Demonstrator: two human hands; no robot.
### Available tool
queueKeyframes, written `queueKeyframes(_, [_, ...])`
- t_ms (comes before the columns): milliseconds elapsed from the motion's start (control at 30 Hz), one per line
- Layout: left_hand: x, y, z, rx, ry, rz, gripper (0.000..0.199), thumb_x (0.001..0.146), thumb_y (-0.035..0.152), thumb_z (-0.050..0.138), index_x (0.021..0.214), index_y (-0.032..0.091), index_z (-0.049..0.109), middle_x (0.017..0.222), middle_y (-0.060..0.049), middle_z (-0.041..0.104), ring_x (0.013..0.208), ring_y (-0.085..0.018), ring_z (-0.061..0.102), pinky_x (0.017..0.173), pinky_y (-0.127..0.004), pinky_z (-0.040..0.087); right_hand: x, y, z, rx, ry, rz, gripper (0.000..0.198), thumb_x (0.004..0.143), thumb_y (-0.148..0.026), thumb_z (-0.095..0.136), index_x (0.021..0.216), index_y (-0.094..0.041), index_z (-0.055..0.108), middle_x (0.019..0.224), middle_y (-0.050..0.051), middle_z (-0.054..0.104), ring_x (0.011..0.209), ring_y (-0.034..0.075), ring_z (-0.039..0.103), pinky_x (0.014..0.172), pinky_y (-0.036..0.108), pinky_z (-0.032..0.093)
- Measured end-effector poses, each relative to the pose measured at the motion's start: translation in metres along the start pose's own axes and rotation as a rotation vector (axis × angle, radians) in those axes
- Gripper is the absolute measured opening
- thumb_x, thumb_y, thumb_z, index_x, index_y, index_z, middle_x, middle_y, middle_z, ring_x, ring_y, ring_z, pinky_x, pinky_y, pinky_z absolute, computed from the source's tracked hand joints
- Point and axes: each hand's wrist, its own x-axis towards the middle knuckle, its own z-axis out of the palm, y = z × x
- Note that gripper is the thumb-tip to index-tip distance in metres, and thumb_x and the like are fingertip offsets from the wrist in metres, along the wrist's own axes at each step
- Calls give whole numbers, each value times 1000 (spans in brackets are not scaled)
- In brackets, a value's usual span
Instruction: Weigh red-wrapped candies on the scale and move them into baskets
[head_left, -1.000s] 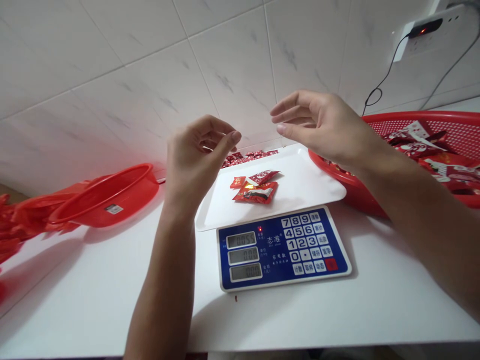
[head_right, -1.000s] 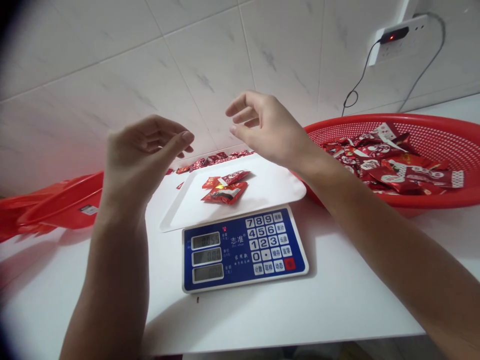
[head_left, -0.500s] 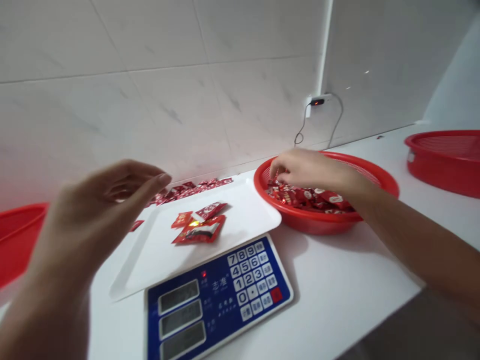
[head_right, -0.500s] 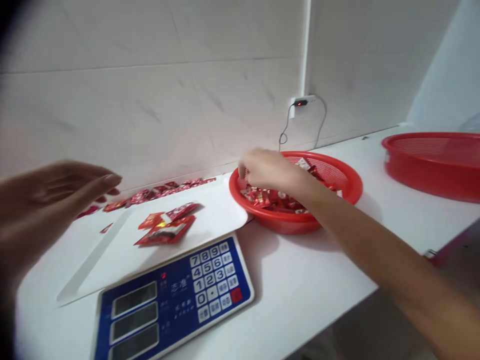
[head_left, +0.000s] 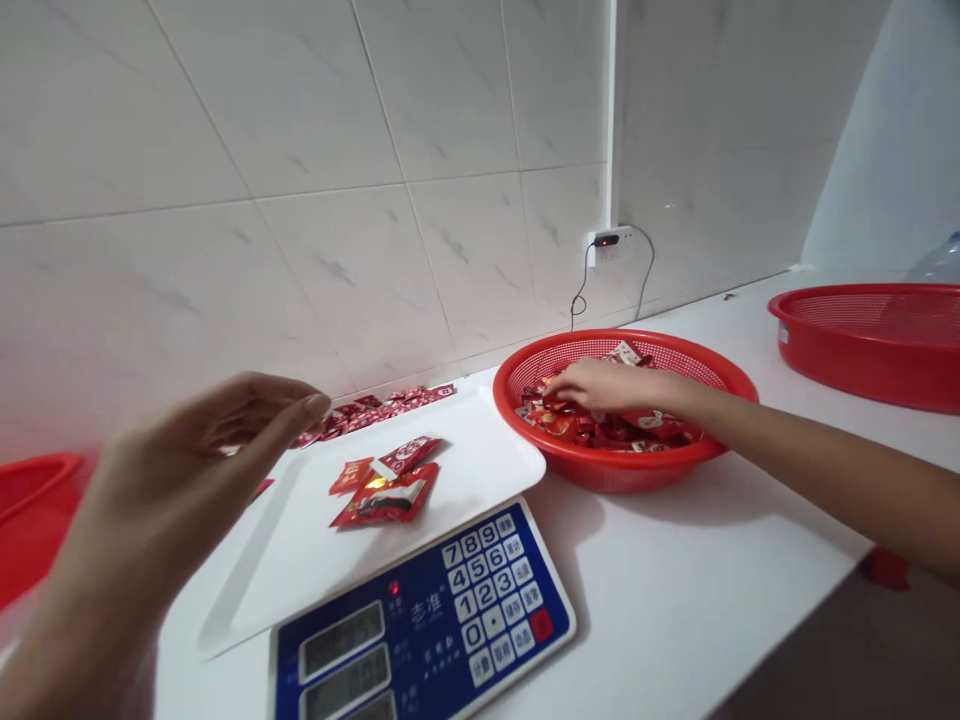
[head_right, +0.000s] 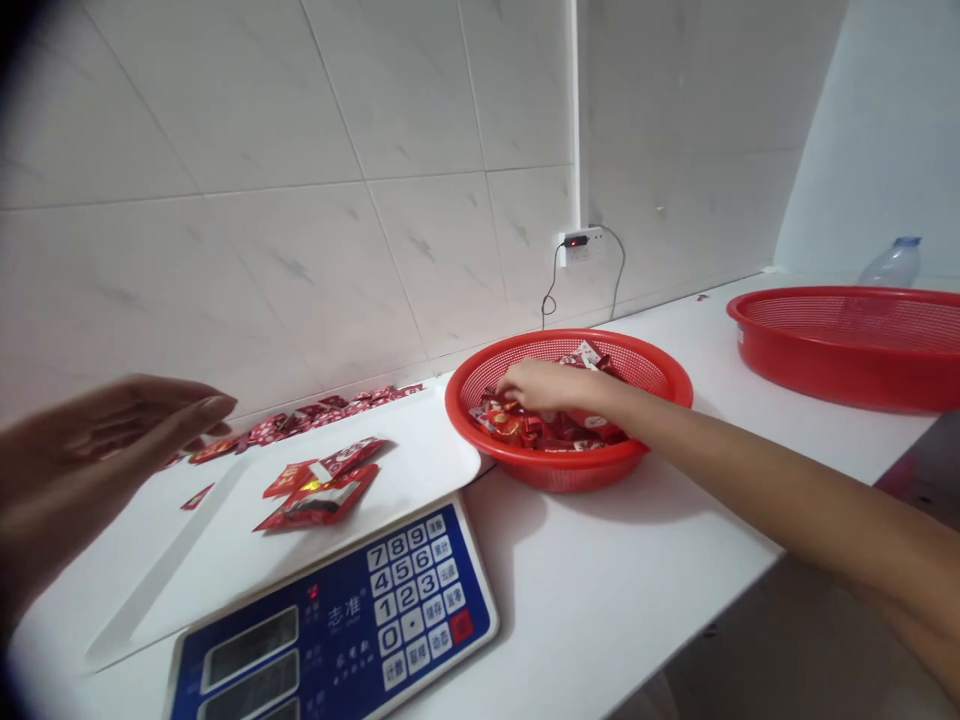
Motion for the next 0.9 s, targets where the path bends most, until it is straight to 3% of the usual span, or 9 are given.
queueKeyframes(100, [-6, 17, 0, 19, 28, -44, 14, 74, 47, 77, 77, 34, 73, 73, 4, 73, 75, -23, 67, 71, -41, 53, 5, -15, -10, -29, 204, 94, 35, 92, -9, 43, 112, -9, 72, 110, 18, 71, 97, 27, 66, 81, 38, 46])
queueKeyframes(200, [-8, 23, 0, 22, 41, -20, 17, 74, 45, 78, 79, 29, 73, 72, 2, 73, 72, -21, 67, 67, -37, 51, 12, -46, -13, 187, 404, 56, 31, 98, -18, 43, 110, -11, 71, 106, 14, 73, 95, 24, 66, 81, 35, 46])
queueKeyframes(300, [-8, 23, 0, -2, 34, 18, 16, 76, 42, 77, 79, 27, 73, 71, 2, 71, 70, -19, 66, 63, -33, 49, 22, -83, 3, 453, 240, -76, 26, 97, -17, 46, 103, -14, 71, 97, 9, 75, 86, 18, 68, 76, 29, 49])
queueKeyframes(367, [-8, 22, -1, -11, 22, 35, 15, 76, 40, 77, 78, 26, 72, 69, 2, 71, 68, -18, 66, 60, -32, 48, 30, -102, 17, 396, 107, -118, 23, 94, -15, 50, 97, -15, 73, 97, 9, 75, 88, 19, 69, 78, 30, 50])
queueKeyframes(433, [-9, 23, -1, -14, 25, 35, 14, 76, 38, 77, 77, 25, 72, 68, 2, 71, 67, -18, 66, 58, -31, 47, 38, -111, 27, 282, 69, -99, 17, 91, -16, 59, 96, -14, 75, 104, 13, 74, 96, 25, 68, 84, 35, 51])
queueKeyframes(500, [-10, 25, -2, -26, 48, 24, 12, 75, 35, 78, 76, 25, 72, 67, 2, 71, 66, -17, 66, 59, -31, 48, 43, -113, 27, 256, 100, -66, 23, 91, -18, 61, 110, -11, 73, 119, 17, 70, 107, 29, 65, 92, 41, 50])
queueKeyframes(567, [-12, 26, -3, -52, 73, 25, 9, 76, 31, 78, 77, 24, 72, 68, 2, 71, 67, -16, 66, 63, -30, 50, 42, -110, 19, 308, 235, -47, 31, 93, -18, 59, 121, -11, 69, 126, 17, 67, 112, 29, 64, 97, 43, 49])
queueKeyframes(733, [-13, 25, -1, -81, 63, 101, 7, 80, 27, 77, 77, 24, 71, 67, 2, 70, 66, -15, 66, 61, -29, 52, 24, -96, -10, 504, 579, -138, 19, 87, -21, 68, 105, -21, 75, 101, 6, 75, 92, 24, 70, 88, 43, 56])
queueKeyframes(900, [-12, 22, 3, -88, 66, 148, 6, 82, 19, 75, 77, 21, 71, 66, 3, 69, 65, -12, 65, 60, -25, 53, 1, -94, -21, 466, 678, -77, 12, 86, -25, 71, 97, -27, 77, 87, 4, 74, 82, 26, 71, 80, 47, 57])
